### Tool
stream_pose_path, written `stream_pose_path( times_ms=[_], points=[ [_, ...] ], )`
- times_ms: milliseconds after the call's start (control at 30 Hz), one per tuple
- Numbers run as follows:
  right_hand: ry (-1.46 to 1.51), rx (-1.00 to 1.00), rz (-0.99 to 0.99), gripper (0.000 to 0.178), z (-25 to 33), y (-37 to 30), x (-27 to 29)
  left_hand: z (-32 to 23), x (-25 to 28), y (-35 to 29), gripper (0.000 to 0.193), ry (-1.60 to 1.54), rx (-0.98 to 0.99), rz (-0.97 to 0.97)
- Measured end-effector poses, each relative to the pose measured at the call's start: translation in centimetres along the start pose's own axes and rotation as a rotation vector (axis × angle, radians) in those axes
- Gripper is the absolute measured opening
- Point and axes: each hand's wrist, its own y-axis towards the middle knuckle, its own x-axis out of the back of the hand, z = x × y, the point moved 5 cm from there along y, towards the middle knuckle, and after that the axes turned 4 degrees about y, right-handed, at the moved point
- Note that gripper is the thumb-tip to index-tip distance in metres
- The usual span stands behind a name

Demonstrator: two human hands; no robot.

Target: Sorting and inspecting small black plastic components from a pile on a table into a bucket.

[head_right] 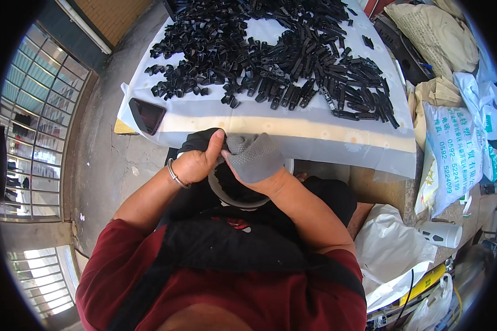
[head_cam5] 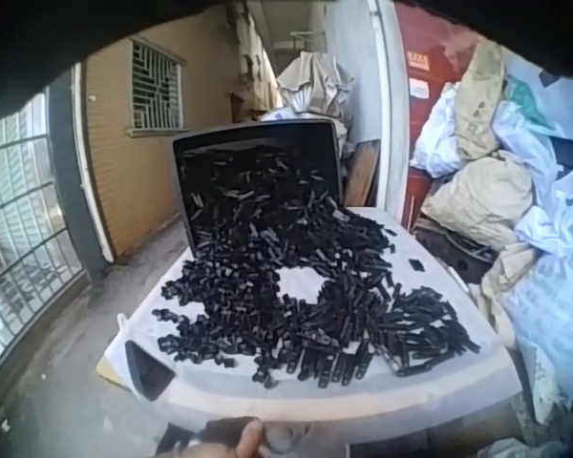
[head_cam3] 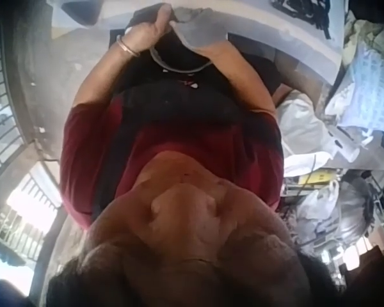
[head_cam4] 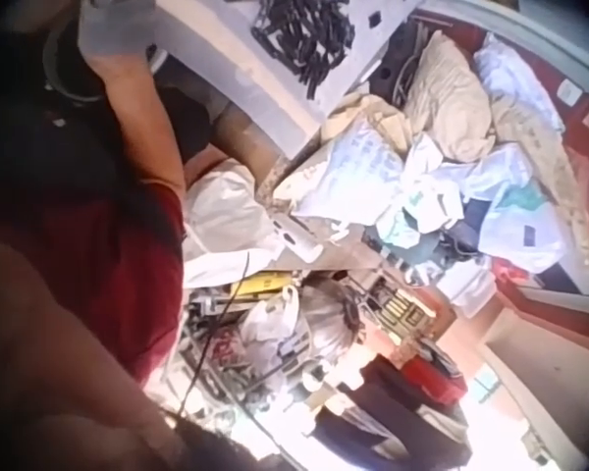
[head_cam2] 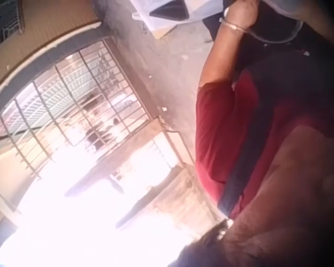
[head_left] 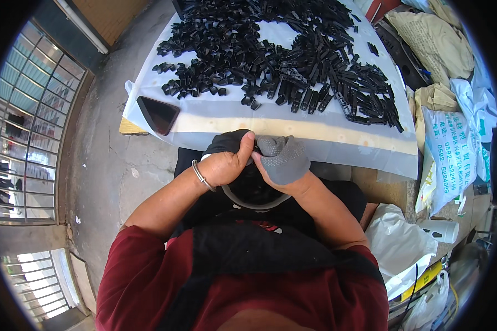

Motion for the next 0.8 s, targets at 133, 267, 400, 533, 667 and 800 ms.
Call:
stream_pose_path(
  times_ms=[133, 267, 400, 533, 667, 800],
  points=[
    [0.083, -0.300, 0.448, 0.030, -2.9, 0.9, 0.7, 0.9, 0.8, 1.1, 0.037, 0.333, 0.001, 0.085],
    [-0.438, -0.345, 0.159, 0.020, -8.8, 1.7, 4.4, 2.0, 1.9, 3.7, 0.027, 0.536, -0.122, -0.222],
    [-0.516, -0.352, 0.148, 0.024, -11.4, 1.4, 4.1, 2.7, 0.0, 6.5, 0.018, 0.637, -0.042, -0.123],
    [-0.455, -0.280, 0.264, 0.025, -9.4, 1.6, 2.7, 3.0, -0.8, 6.4, 0.013, 0.636, -0.157, -0.164],
    [-0.286, -0.246, 0.114, 0.028, -9.2, 0.4, 2.9, 2.3, -0.7, 5.8, 0.023, 0.675, -0.075, -0.083],
    [-0.252, -0.255, 0.004, 0.030, -10.9, 0.1, 5.1, 3.3, -0.4, 4.9, 0.013, 0.599, -0.210, -0.248]
  ],
)
